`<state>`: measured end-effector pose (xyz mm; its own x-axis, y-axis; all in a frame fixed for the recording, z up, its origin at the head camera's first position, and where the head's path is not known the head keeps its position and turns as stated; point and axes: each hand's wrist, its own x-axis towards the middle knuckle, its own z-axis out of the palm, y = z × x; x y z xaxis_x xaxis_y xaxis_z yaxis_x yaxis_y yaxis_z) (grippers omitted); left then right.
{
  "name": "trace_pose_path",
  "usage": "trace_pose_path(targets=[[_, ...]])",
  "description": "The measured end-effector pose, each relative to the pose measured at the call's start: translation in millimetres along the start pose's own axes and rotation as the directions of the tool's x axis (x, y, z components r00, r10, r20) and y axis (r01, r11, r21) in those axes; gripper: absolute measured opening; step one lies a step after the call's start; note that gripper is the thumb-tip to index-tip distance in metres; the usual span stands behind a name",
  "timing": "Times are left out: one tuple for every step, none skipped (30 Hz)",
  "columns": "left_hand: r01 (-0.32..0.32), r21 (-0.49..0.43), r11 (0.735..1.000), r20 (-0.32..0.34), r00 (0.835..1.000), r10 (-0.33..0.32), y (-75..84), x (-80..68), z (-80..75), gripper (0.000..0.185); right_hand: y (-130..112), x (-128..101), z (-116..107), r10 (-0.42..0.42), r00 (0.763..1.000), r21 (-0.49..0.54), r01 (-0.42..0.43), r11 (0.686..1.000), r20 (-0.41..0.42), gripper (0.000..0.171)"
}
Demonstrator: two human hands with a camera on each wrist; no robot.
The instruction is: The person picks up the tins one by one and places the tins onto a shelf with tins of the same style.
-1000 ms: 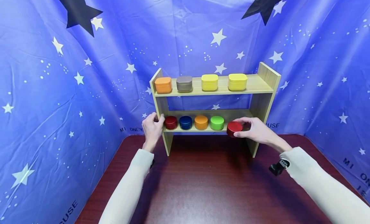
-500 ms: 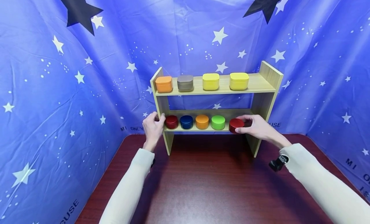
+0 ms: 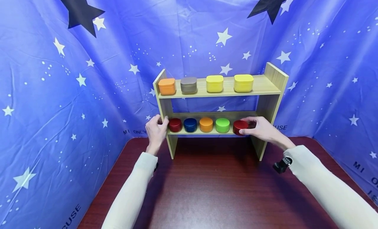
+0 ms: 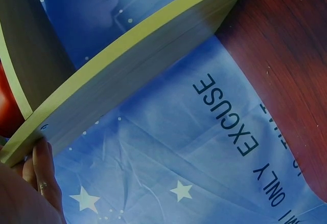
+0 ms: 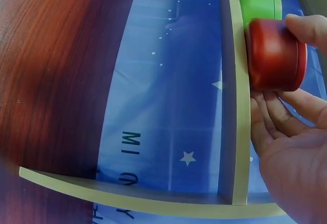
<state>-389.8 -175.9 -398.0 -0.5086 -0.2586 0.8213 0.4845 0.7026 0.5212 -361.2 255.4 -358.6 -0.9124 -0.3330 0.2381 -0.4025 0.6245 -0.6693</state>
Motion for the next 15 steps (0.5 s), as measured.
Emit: trace_pose_path(targets=[[0.003, -0.001, 1.0, 0.002, 1.0, -0.003, -0.2, 0.1, -0.3, 0.039, 0.2, 0.6, 0.0, 0.0, 1.0, 0.002, 0.0, 1.0, 0.004, 0.055], [0.005, -0.002, 1.0, 0.004, 1.0, -0.005, -0.4, 0.1, -0.6, 0.039, 0.2, 1.2, -0.1, 0.004, 1.0, 0.0, -0.004, 1.0, 0.004, 0.056], [0.007, -0.002, 1.0, 0.006, 1.0, -0.007, -0.5, 0.2, -0.8, 0.039, -0.1, 1.7, 0.0, 0.008, 1.0, -0.002, -0.008, 1.0, 0.003, 0.056], [0.008, -0.002, 1.0, 0.005, 1.0, -0.008, -0.7, 0.2, -0.8, 0.039, -0.5, 2.3, 0.0, 0.012, 1.0, -0.007, -0.012, 1.0, 0.001, 0.056], [0.01, -0.002, 1.0, 0.005, 1.0, -0.01, -0.8, 0.2, -0.9, 0.039, -0.6, 2.6, -0.1, 0.014, 1.0, -0.014, -0.014, 1.0, 0.001, 0.056], [0.009, -0.001, 1.0, 0.003, 1.0, -0.009, -0.8, 0.3, -1.0, 0.039, -0.8, 3.1, -0.2, 0.017, 1.0, -0.019, -0.017, 1.0, 0.0, 0.056], [0.009, 0.0, 1.0, 0.002, 1.0, -0.009, -0.9, 0.2, -1.0, 0.039, -1.0, 3.5, -0.3, 0.02, 1.0, -0.027, -0.02, 0.999, -0.003, 0.056], [0.009, 0.002, 1.0, 0.003, 1.0, -0.009, -1.0, 0.3, -1.0, 0.039, -1.5, 3.9, -0.3, 0.024, 1.0, -0.035, -0.024, 0.999, -0.007, 0.056], [0.01, 0.002, 1.0, 0.003, 1.0, -0.01, -0.9, 0.3, -1.0, 0.039, -1.7, 4.2, -0.5, 0.026, 1.0, -0.038, -0.026, 0.999, -0.008, 0.055], [0.011, 0.004, 1.0, 0.004, 1.0, -0.011, -0.9, 0.3, -0.9, 0.038, -1.6, 4.6, -0.8, 0.027, 1.0, -0.044, -0.027, 0.999, -0.008, 0.055], [0.011, 0.003, 1.0, 0.005, 1.0, -0.011, -0.8, 0.3, -0.9, 0.038, -1.4, 4.8, -1.2, 0.027, 1.0, -0.047, -0.028, 0.999, -0.007, 0.055], [0.011, 0.002, 1.0, 0.005, 1.0, -0.011, -0.8, 0.4, -0.8, 0.038, -1.4, 5.3, -1.4, 0.029, 1.0, -0.048, -0.029, 0.998, -0.007, 0.055], [0.013, 0.003, 1.0, 0.006, 1.0, -0.013, -0.8, 0.5, -0.6, 0.038, -1.5, 5.8, -1.7, 0.03, 1.0, -0.047, -0.03, 0.998, -0.007, 0.055], [0.013, 0.001, 1.0, 0.007, 1.0, -0.013, -0.7, 0.6, -0.6, 0.038, -1.5, 6.4, -2.0, 0.031, 1.0, -0.043, -0.031, 0.999, -0.005, 0.055], [0.012, 0.001, 1.0, 0.007, 1.0, -0.012, -0.8, 0.8, -0.4, 0.038, -1.1, 7.0, -2.6, 0.03, 1.0, -0.038, -0.03, 0.999, -0.002, 0.055]])
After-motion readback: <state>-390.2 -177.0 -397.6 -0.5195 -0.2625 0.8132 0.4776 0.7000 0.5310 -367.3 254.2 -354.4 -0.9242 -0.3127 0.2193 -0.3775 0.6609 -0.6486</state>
